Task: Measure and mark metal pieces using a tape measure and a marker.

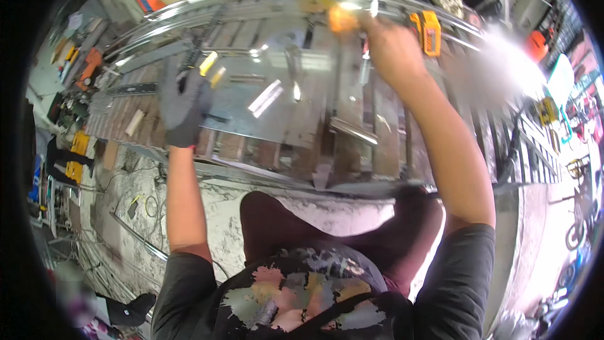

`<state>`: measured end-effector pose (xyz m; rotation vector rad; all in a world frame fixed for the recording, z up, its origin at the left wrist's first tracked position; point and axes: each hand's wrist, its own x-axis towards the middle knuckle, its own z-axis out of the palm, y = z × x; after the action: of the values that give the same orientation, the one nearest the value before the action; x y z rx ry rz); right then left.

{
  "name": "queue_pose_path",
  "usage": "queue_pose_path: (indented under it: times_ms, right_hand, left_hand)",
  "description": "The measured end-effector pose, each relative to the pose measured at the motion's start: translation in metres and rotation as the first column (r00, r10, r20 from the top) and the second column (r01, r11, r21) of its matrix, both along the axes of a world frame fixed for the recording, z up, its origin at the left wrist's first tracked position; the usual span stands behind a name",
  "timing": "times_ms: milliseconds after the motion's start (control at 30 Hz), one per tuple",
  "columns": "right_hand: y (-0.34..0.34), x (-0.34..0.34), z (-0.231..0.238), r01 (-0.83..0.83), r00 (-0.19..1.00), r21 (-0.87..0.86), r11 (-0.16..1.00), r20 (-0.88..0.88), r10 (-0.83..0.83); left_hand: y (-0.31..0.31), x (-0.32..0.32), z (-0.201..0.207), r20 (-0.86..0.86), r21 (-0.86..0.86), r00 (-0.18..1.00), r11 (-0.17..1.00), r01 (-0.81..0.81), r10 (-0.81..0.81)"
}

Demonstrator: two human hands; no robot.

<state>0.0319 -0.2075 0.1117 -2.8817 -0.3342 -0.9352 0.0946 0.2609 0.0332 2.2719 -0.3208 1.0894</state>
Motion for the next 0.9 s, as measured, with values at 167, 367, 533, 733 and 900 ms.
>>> queue_pose_path:
  times_ms: [167, 367, 533, 733, 900]
  right_hand:
    - [-0.055, -0.141, -0.009, 0.011, 0.966, 0.443, 0.896, 0.227, -0.124]
    - [-0.041, -0.256, -0.041, 0.051, 0.991, 0.297, 0.953, 0.106, -0.086]
    - [-0.032, -0.271, -0.067, 0.114, 0.991, 0.207, 0.972, 0.048, -0.126]
    - [-0.025, -0.257, -0.086, 0.039, 0.998, 0.206, 0.978, 0.04, -0.048]
    - [-0.02, -0.251, -0.093, 0.018, 0.997, 0.233, 0.972, 0.072, -0.035]
  left_hand:
    - [-0.017, -0.039, 0.013, 0.23, -0.675, 0.889, 0.593, 0.439, -0.396]
    - [-0.067, -0.114, 0.013, 0.228, -0.151, 0.921, 0.923, 0.354, -0.316]
    - [-0.113, -0.143, 0.043, 0.076, 0.338, 0.854, 0.819, 0.463, -0.514]
    - [-0.19, -0.141, 0.048, -0.191, 0.368, 0.67, 0.58, 0.727, -0.718]
    - [-0.211, -0.125, 0.021, -0.247, 0.3, 0.593, 0.521, 0.799, -0.766]
